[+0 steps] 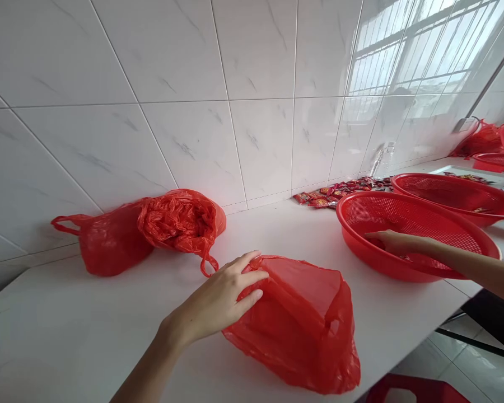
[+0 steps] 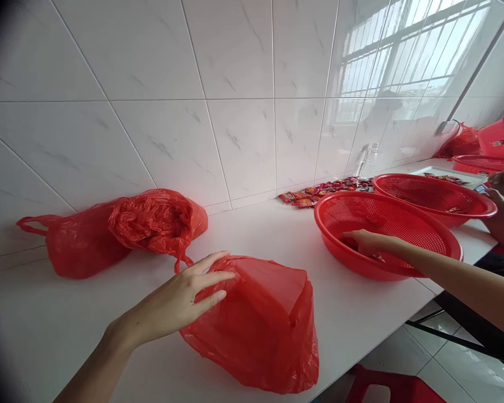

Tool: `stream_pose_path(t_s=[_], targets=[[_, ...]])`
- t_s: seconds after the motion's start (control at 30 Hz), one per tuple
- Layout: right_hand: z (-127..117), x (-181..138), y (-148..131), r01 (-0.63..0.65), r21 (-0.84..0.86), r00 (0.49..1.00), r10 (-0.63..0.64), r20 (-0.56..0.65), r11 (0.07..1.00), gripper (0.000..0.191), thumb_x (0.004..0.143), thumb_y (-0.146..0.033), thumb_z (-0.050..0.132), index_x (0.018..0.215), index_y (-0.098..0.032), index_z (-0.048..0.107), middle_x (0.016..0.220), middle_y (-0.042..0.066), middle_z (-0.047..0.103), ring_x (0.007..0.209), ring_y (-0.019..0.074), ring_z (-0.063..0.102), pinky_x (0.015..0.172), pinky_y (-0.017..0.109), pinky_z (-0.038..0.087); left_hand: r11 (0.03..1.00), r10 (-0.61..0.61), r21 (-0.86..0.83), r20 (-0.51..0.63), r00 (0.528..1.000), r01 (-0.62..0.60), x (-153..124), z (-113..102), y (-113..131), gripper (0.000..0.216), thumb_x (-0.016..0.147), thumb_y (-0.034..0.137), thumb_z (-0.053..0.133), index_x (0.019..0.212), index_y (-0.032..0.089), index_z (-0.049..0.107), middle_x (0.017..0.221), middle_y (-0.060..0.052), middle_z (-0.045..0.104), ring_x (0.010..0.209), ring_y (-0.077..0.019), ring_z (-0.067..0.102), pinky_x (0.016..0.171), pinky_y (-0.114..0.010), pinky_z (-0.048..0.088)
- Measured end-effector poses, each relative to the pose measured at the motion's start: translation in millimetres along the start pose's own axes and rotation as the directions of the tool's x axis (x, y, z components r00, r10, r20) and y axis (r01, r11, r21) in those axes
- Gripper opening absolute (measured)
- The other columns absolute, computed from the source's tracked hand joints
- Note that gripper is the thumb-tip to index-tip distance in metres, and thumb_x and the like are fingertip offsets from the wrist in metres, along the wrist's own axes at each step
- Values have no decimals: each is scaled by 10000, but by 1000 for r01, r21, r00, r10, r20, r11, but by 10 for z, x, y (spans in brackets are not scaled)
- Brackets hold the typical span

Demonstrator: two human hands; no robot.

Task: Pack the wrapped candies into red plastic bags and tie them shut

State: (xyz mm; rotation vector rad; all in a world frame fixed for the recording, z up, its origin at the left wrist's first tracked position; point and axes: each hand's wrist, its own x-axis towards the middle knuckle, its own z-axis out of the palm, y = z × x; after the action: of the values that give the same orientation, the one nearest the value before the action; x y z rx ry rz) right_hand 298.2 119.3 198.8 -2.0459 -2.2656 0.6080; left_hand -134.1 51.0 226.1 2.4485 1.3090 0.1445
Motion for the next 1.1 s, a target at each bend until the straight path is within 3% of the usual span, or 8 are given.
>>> stream_pose_path(t_s=[0.13,0.3,0.47,0.6,0.73,0.87,0.97,1.1], targets=[[72,42,33,-36,146,999,41,-33,989,151,592,-36,490,533,-172,521,552,-5,565,495,104,425,462,235,273,1000,-26,-13,-14,1000,26,5,16,-14,401,998,399,432,1348,358,622,1625,4,344,1365,-304,513,1087,-421,481],[-57,88,47,-11,351,992,53,-112,936,201,541,28,544,558,-149,636,523,-2,606,474,113,497,484,244,350,997,-64,-36,-24,998,63,-5,19,-41,413,993,417,422,1346,345,624,1622,0,348,1342,-305,540,965,-358,554],[-323,126,-29,93,617,971,64,-229,781,102,610,-85,708,666,-152,656,617,38,668,542,167,636,568,315,496,988,-153,-40,-32,988,152,5,27,-104,546,967,418,452,1500,296,455,1607,-66,386,1413,-324,460,1039,-402,500],[-527,99,-292,234,750,950,19,-312,619,301,565,-227,851,798,-174,668,752,56,724,660,195,705,666,369,553,973,-221,-83,-79,972,215,41,26,-113,677,925,399,511,1559,232,342,1610,-112,373,1499,-322,316,1123,-432,415],[-629,-30,-866,399,855,914,-215,-343,332,339,579,-213,891,869,-186,718,828,60,754,696,206,721,628,357,567,948,-282,-189,-124,951,256,56,-10,-31,637,849,287,560,1474,228,450,1474,-120,531,1340,-310,522,975,-360,505],[-447,-124,-1556,475,858,780,-545,-308,195,295,621,-126,836,883,-200,720,947,62,767,883,244,731,723,364,597,913,-281,-329,-84,956,239,52,-43,28,503,768,202,575,1271,218,584,1040,-56,691,840,-216,673,646,-267,506],[-105,-90,-1950,465,817,720,-683,-124,342,301,630,-130,815,912,-176,721,924,51,748,831,204,705,712,318,584,894,-278,-387,-80,957,228,50,-59,9,490,729,188,588,1219,216,597,982,-35,677,752,-182,639,588,-245,460],[407,59,-2191,502,581,742,-664,90,641,214,684,-68,637,847,-194,696,752,-15,681,622,130,614,539,226,471,851,-352,-418,-7,936,317,49,-90,-39,754,695,227,636,1429,214,467,1042,-54,692,698,-182,635,542,-251,419]])
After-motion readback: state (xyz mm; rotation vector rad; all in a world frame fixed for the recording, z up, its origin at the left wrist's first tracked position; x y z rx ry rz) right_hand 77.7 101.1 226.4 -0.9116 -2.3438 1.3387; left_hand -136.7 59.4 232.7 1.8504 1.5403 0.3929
